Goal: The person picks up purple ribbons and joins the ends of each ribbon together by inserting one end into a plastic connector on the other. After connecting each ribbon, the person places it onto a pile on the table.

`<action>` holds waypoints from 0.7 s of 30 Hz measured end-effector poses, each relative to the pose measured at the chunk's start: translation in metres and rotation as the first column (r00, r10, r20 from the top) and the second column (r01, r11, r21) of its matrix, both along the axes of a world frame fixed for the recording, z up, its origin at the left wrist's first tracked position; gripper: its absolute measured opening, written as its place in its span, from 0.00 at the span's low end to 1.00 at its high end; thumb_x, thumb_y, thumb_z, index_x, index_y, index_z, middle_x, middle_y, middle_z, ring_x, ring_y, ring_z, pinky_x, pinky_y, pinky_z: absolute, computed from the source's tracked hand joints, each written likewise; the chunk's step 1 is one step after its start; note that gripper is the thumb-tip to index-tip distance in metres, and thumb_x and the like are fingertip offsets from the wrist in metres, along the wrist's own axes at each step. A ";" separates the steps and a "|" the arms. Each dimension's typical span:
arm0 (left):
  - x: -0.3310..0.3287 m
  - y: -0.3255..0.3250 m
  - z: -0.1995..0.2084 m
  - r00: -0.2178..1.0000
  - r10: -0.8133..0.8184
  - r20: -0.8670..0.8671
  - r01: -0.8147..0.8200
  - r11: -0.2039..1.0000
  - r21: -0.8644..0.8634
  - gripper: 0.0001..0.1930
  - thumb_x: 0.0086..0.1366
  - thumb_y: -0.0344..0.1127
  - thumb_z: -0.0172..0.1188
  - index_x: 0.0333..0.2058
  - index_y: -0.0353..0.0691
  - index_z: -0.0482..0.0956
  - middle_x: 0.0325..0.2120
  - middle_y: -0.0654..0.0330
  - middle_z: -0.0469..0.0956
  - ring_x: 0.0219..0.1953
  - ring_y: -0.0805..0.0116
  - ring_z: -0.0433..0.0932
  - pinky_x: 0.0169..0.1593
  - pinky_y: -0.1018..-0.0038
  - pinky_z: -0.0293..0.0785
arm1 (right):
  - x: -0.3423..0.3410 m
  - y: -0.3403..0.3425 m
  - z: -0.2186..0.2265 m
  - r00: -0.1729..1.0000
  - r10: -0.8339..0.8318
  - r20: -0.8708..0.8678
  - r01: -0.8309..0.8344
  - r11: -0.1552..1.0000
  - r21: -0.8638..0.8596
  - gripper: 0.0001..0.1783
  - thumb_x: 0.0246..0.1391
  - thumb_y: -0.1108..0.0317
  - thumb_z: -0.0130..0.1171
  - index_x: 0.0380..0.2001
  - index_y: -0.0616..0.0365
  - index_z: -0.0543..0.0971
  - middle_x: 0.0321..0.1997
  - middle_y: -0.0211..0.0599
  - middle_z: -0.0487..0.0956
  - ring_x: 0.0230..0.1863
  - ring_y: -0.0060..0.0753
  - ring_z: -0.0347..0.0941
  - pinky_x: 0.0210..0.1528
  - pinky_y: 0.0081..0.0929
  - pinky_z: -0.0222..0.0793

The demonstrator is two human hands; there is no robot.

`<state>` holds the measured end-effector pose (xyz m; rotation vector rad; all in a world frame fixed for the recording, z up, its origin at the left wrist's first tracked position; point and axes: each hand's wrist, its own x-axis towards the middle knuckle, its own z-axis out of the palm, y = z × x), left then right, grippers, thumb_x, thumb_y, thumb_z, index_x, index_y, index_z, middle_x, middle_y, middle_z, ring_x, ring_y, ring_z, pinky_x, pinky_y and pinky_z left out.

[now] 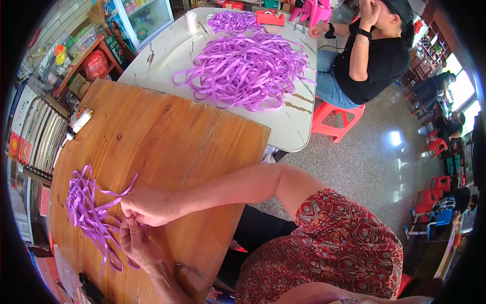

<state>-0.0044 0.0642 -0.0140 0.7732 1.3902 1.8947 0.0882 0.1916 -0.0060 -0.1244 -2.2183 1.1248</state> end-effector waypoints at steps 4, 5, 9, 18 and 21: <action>0.031 0.011 0.025 0.977 0.109 0.184 -0.109 0.994 -0.009 0.06 0.64 0.33 0.54 0.32 0.37 0.74 0.22 0.66 0.72 0.21 0.82 0.64 0.25 0.85 0.58 | 0.006 0.008 0.006 0.974 0.217 -0.065 -0.223 0.863 -0.453 0.09 0.41 0.77 0.61 0.29 0.68 0.76 0.27 0.45 0.79 0.30 0.38 0.76 0.29 0.30 0.71; 0.038 0.013 0.032 0.953 0.215 0.214 -0.206 0.977 -0.062 0.06 0.64 0.33 0.53 0.32 0.37 0.74 0.22 0.66 0.72 0.21 0.82 0.64 0.25 0.85 0.58 | 0.004 0.009 0.006 0.952 0.303 -0.049 -0.278 0.783 -0.557 0.11 0.41 0.77 0.61 0.31 0.69 0.76 0.28 0.44 0.79 0.30 0.35 0.76 0.30 0.29 0.71; 0.015 0.003 0.018 0.945 0.064 0.322 -0.061 0.998 -0.019 0.05 0.63 0.31 0.53 0.32 0.36 0.74 0.20 0.67 0.70 0.19 0.82 0.61 0.24 0.85 0.55 | -0.001 0.009 0.000 0.940 0.339 -0.037 -0.315 0.820 -0.477 0.08 0.40 0.76 0.61 0.28 0.65 0.79 0.25 0.41 0.79 0.28 0.36 0.76 0.30 0.31 0.71; 0.017 0.002 0.015 0.996 0.083 0.011 -0.081 0.990 -0.115 0.07 0.59 0.27 0.50 0.36 0.36 0.75 0.22 0.70 0.70 0.20 0.85 0.63 0.23 0.87 0.54 | 0.005 0.004 -0.001 0.933 0.029 -0.360 0.216 0.755 0.620 0.07 0.38 0.64 0.57 0.18 0.56 0.73 0.22 0.30 0.70 0.32 0.32 0.67 0.39 0.30 0.66; 0.025 0.008 0.019 0.976 0.210 0.062 -0.200 0.970 -0.137 0.03 0.59 0.27 0.53 0.30 0.36 0.75 0.20 0.70 0.70 0.19 0.85 0.62 0.24 0.88 0.55 | 0.008 0.005 0.000 0.915 0.024 -0.402 0.265 0.716 0.645 0.08 0.38 0.63 0.56 0.18 0.56 0.72 0.21 0.29 0.68 0.31 0.31 0.66 0.39 0.30 0.66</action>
